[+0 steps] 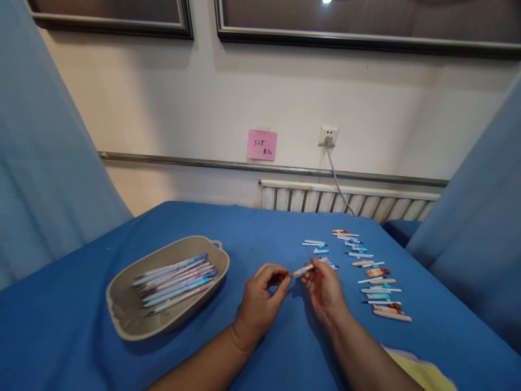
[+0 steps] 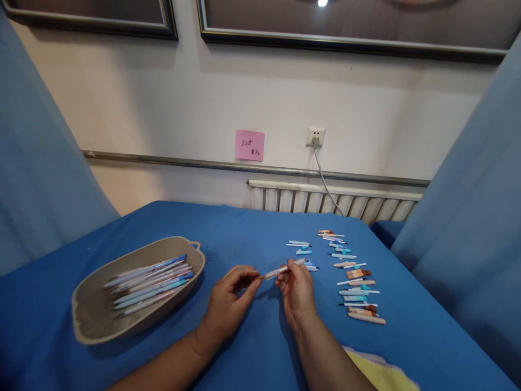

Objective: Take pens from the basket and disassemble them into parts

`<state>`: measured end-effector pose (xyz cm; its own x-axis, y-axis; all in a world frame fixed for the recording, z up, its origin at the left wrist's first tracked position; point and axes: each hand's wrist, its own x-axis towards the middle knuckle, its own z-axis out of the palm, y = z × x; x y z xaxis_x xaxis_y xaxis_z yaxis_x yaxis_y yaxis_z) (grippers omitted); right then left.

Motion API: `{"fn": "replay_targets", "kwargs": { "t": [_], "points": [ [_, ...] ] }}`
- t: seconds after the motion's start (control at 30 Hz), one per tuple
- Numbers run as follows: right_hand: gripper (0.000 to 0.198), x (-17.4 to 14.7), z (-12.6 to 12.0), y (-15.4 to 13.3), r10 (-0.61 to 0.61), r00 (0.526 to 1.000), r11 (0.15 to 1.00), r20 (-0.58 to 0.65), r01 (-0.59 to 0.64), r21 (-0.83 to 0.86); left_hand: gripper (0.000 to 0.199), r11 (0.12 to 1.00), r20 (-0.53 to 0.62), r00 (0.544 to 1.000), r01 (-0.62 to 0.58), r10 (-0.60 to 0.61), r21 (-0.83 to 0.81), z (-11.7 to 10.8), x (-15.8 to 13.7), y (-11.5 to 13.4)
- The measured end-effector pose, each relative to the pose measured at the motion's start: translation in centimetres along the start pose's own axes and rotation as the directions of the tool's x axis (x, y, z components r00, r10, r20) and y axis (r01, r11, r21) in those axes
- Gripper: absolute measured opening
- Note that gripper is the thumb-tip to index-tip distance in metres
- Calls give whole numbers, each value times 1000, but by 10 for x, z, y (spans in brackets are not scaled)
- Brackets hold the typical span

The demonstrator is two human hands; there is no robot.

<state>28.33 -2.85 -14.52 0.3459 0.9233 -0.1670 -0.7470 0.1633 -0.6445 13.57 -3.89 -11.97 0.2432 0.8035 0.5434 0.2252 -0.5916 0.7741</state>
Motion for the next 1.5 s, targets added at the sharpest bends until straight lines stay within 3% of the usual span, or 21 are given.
{"fn": "replay_targets", "kwargs": {
  "t": [0.13,0.47,0.7,0.8,1.03,1.1,1.27,1.4,1.5],
  "points": [
    [19,-2,1,-1,-51,999,998,2,51,-28,9,1000,17,1000,-18,18,8,-1,0,2],
    [16,-1,1,-1,-35,999,999,-6,35,-20,10,1000,1,1000,-4,4,17,0,1,3],
    [3,-1,0,-5,194,980,966,42,-198,169,13,994,-8,998,53,-54,-92,0,1,4],
    [6,-2,1,-8,257,963,942,88,-270,201,16,982,49,995,89,-82,-166,1,0,3],
    [23,-11,7,-6,355,906,929,230,-370,22,32,997,232,973,31,-15,-66,2,-4,9],
    [30,-15,10,-1,359,898,932,254,-357,-54,36,1000,266,964,-9,12,-11,1,-4,12],
    [30,-18,11,9,277,934,950,226,-230,-212,32,998,296,954,-50,37,35,2,-5,12],
    [37,-18,10,11,177,957,942,229,-97,-321,24,996,138,988,76,-69,-48,4,-2,0],
    [37,-21,10,13,133,954,931,270,-26,-364,27,974,-29,984,172,-178,-150,3,3,-10]
  ]
}}
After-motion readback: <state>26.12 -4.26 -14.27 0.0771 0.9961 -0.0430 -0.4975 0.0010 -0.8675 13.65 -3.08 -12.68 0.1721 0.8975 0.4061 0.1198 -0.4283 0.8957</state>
